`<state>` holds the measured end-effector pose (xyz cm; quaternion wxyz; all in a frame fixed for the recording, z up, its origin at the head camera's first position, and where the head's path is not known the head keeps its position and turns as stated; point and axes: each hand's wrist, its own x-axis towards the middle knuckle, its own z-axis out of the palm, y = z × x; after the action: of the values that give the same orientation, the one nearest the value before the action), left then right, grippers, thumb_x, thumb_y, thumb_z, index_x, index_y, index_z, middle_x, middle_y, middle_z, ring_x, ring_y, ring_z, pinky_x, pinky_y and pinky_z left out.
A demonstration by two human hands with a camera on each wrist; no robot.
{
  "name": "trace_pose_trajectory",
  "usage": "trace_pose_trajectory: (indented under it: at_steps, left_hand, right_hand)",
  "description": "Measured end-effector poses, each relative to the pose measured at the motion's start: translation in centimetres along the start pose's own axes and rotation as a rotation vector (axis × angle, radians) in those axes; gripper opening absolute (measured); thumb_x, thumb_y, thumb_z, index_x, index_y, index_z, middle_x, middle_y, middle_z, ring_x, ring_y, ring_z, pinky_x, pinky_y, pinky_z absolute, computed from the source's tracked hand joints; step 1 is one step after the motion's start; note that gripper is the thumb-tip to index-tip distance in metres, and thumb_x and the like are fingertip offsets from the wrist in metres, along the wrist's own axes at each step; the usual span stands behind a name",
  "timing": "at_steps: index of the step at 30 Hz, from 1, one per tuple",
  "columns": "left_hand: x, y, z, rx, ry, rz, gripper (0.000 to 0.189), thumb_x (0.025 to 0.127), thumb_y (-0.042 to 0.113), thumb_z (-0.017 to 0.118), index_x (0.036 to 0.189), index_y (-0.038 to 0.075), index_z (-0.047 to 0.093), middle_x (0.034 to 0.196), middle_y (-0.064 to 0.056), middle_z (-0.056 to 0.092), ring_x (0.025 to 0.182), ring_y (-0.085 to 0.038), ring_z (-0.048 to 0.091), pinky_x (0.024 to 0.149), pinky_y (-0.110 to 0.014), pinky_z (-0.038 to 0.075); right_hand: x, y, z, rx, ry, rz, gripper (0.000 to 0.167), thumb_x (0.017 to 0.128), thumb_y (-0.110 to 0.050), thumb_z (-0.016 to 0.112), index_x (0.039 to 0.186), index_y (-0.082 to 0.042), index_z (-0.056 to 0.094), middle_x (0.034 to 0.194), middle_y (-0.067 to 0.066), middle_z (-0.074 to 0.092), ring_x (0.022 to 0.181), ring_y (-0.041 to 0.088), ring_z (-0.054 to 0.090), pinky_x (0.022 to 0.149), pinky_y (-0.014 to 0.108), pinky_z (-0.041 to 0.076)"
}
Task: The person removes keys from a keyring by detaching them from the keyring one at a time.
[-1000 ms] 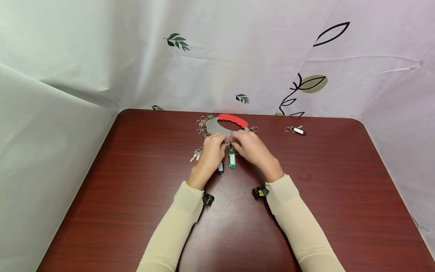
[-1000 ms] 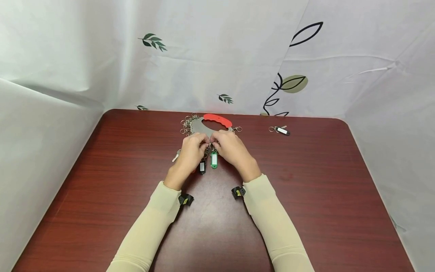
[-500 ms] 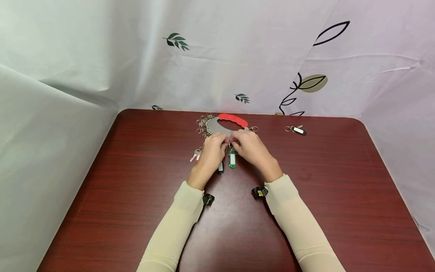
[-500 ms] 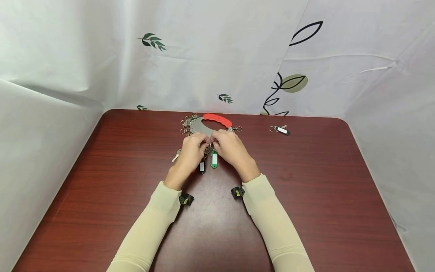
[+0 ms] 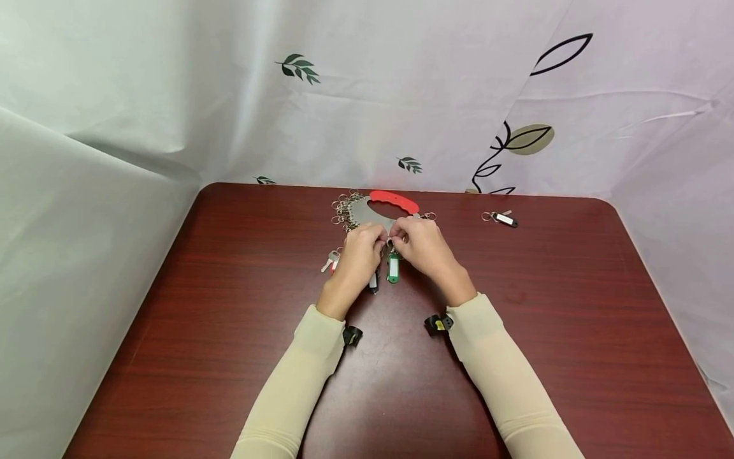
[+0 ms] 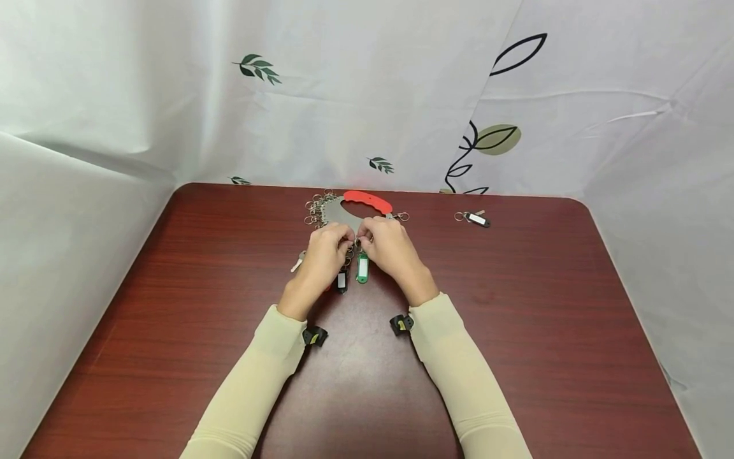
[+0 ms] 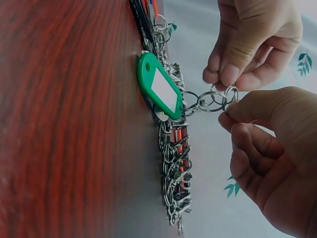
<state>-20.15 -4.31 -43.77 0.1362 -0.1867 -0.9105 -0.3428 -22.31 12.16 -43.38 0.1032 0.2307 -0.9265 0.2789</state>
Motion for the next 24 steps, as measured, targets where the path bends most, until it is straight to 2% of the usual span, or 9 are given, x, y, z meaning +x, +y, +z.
trace_pose_trajectory:
  at_steps: [8,24]
  left_hand:
    - [-0.03,0.05,0.19,0.020,-0.019,0.012,0.010,0.091,-0.005,0.072,0.083,0.001,0.068,0.082,-0.009,0.065,0.083,-0.026,0.065,0.073,-0.037,0.055]
    - [-0.04,0.20,0.36,0.035,-0.028,0.036,0.012,0.090,-0.009,0.069,0.083,0.001,0.068,0.082,-0.010,0.065,0.083,-0.026,0.065,0.074,-0.036,0.055]
  right_hand:
    - [-0.07,0.22,-0.14,0.045,0.045,0.043,0.004,0.089,-0.003,0.070,0.088,-0.004,0.074,0.085,0.010,0.074,0.076,0.020,0.071,0.070,0.033,0.060]
    - [0.02,0.39,-0.33,0.148,0.012,0.218,0.004,0.090,-0.009,0.071,0.089,-0.008,0.074,0.084,0.008,0.075,0.079,0.021,0.070,0.072,0.035,0.058]
